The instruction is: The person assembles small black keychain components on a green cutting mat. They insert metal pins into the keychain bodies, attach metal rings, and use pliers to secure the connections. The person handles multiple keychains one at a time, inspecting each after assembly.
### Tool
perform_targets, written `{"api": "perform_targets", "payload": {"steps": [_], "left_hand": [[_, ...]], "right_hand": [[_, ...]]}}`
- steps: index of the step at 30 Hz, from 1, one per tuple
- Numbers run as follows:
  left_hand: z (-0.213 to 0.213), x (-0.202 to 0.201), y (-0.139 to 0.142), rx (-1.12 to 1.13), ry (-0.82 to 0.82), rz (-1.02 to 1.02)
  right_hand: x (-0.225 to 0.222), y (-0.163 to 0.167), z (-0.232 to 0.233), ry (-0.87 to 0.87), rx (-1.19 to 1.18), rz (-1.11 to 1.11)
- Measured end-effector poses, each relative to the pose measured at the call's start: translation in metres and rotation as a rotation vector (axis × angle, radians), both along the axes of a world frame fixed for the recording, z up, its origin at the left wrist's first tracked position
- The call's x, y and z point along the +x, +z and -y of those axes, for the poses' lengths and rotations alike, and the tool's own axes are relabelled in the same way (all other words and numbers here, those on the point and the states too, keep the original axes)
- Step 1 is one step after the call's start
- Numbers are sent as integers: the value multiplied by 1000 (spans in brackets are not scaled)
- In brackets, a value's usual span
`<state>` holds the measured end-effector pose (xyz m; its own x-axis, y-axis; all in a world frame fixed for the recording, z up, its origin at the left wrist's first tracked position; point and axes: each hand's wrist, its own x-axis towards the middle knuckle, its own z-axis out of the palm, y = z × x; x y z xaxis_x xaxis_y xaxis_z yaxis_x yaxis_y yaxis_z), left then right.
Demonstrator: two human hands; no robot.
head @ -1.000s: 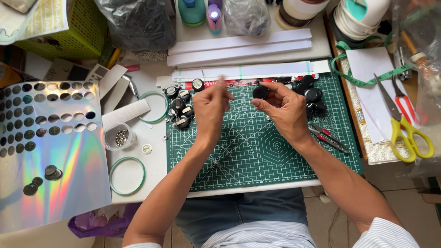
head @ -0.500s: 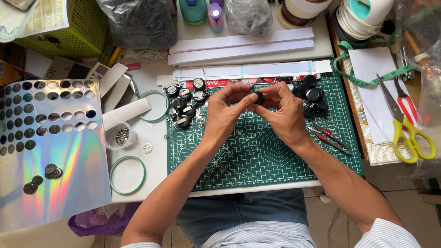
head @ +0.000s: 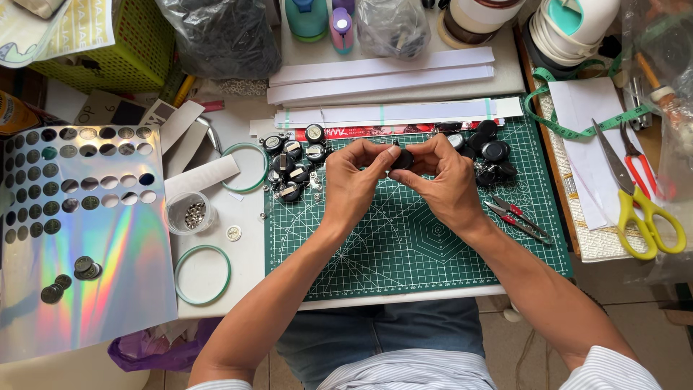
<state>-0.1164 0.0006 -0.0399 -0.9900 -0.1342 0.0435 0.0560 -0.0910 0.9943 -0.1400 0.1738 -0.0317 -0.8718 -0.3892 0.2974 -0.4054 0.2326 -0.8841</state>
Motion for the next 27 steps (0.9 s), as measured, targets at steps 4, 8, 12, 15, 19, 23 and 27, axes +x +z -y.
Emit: {"api": "perform_targets", "payload": {"steps": [4, 8, 12, 15, 19, 23, 27], "left_hand": [[-1, 4, 3, -170, 50, -90], [-3, 5, 6, -247, 81, -89], [-3, 2, 5, -225, 127, 15], [4, -4, 0, 63, 58, -41], [18, -10, -11, 68, 146, 39], [34, -16, -23, 100, 235, 90], [41, -16, -22, 212, 225, -109]], "right_hand": [[0, 0, -1, -4, 7, 34], [0, 0, -1, 9, 5, 31], [2, -1, 1, 21, 3, 7], [2, -3, 2, 11, -36, -14], [0, -6, 0, -11, -64, -35], [-2, -10, 2, 0, -98, -103], [-4, -12, 7, -16, -101, -211]]}}
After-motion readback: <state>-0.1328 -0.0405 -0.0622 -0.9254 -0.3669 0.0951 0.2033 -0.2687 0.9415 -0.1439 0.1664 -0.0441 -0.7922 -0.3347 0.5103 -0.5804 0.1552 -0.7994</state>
